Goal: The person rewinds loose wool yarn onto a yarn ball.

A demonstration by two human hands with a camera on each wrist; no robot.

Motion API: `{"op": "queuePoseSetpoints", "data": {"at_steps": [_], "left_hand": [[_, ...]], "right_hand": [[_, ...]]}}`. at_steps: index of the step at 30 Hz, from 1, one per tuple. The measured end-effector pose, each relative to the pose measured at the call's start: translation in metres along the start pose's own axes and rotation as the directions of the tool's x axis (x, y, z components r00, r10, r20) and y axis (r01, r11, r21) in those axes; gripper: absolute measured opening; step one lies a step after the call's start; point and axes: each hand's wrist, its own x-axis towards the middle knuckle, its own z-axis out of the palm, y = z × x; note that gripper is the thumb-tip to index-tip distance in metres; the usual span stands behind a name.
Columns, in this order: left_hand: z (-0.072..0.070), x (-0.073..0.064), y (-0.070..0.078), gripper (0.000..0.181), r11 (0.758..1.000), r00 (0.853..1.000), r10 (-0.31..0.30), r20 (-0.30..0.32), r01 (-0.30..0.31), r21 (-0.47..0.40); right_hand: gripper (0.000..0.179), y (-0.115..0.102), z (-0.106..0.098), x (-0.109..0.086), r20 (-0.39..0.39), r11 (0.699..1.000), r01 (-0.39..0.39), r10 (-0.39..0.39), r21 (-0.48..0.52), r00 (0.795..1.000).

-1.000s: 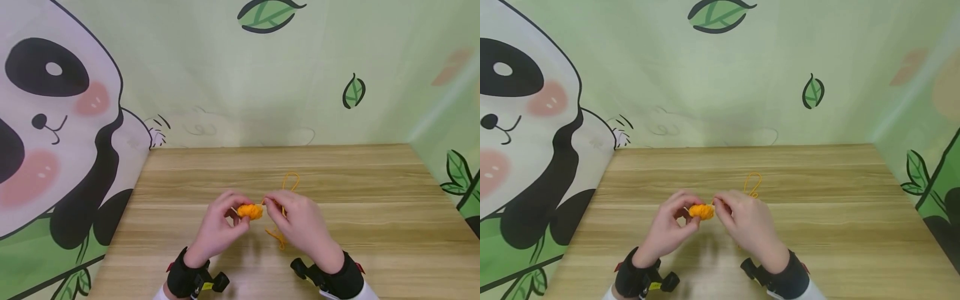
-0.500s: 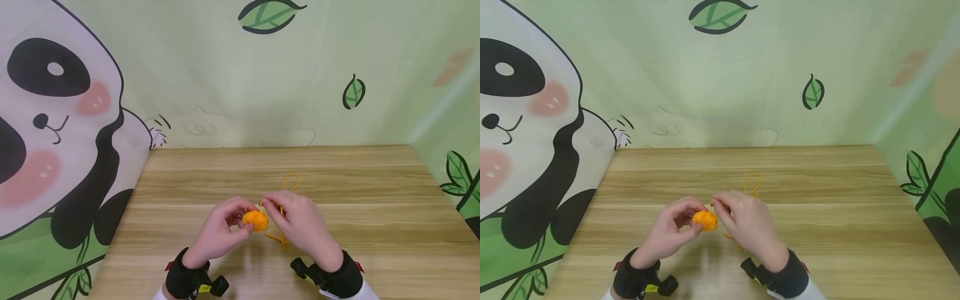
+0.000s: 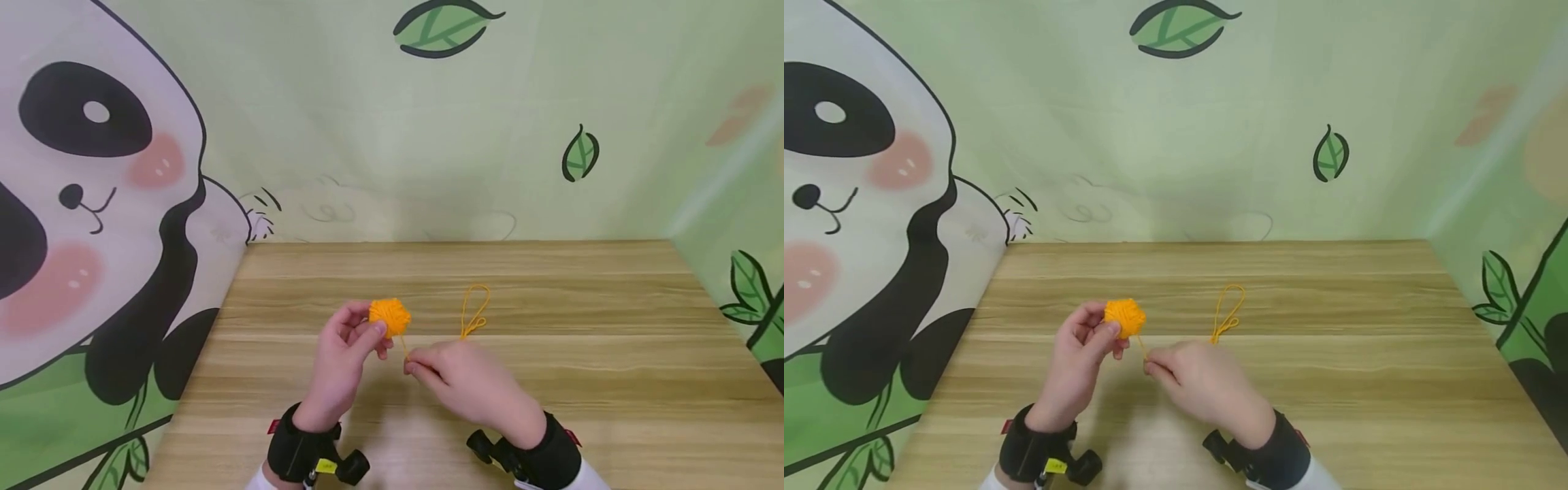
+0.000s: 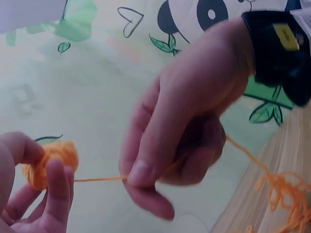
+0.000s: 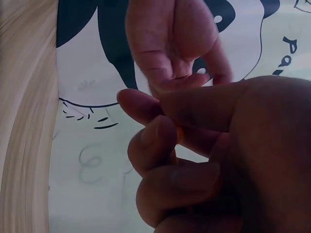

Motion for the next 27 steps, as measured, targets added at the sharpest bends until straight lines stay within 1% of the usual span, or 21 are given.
{"op": "queuePoseSetpoints", "data": {"at_steps": [3,6,9,13,16,18,20,22,24,25,27], "left_hand": [[-0.002,0.003,-0.004,0.027,0.999,0.998,0.023,-0.066,-0.021,0.030],[-0.004,0.005,-0.008,0.027,0.996,0.995,0.050,-0.089,-0.044,0.073],[-0.004,0.005,-0.012,0.028,0.994,0.995,0.058,-0.075,-0.050,0.096],[-0.003,0.004,-0.014,0.027,0.993,0.998,0.027,-0.058,-0.020,0.113],[-0.002,0.004,-0.016,0.026,0.985,0.998,-0.012,-0.054,0.021,0.172],[-0.001,0.003,-0.017,0.025,0.969,0.999,-0.020,-0.045,0.030,0.246],[0.000,0.002,-0.017,0.023,0.937,1.000,-0.014,-0.015,0.019,0.349],[0.001,0.001,-0.017,0.022,0.901,0.999,0.004,0.037,-0.020,0.434],[0.002,0.001,-0.017,0.022,0.866,0.994,0.021,0.105,-0.071,0.495],[0.003,0.000,-0.017,0.022,0.856,0.989,0.023,0.145,-0.095,0.509],[0.004,0.000,-0.016,0.024,0.849,0.974,0.028,0.226,-0.143,0.509]], "right_hand": [[0.016,-0.004,0.000,-0.003,-0.009,0.999,0.046,-0.047,-0.027,0.999],[0.021,-0.007,-0.002,-0.006,-0.029,0.997,0.076,-0.077,-0.032,0.997],[0.024,-0.010,-0.006,-0.010,-0.053,0.993,0.118,-0.118,-0.014,0.992],[0.022,-0.013,-0.010,-0.013,-0.074,0.982,0.189,-0.189,-0.012,0.979],[0.022,-0.015,-0.012,-0.014,-0.088,0.974,0.227,-0.227,-0.012,0.970],[0.023,-0.016,-0.014,-0.014,-0.112,0.969,0.245,-0.244,-0.008,0.963],[0.022,-0.015,-0.017,-0.015,-0.148,0.967,0.256,-0.252,0.008,0.956],[0.018,-0.013,-0.019,-0.015,-0.194,0.966,0.259,-0.251,0.016,0.948],[0.012,-0.010,-0.022,-0.015,-0.250,0.970,0.244,-0.234,0.007,0.939],[0.009,-0.009,-0.023,-0.015,-0.279,0.973,0.229,-0.220,-0.001,0.935],[0.007,-0.006,-0.025,-0.015,-0.333,0.981,0.193,-0.193,-0.033,0.923]]}}
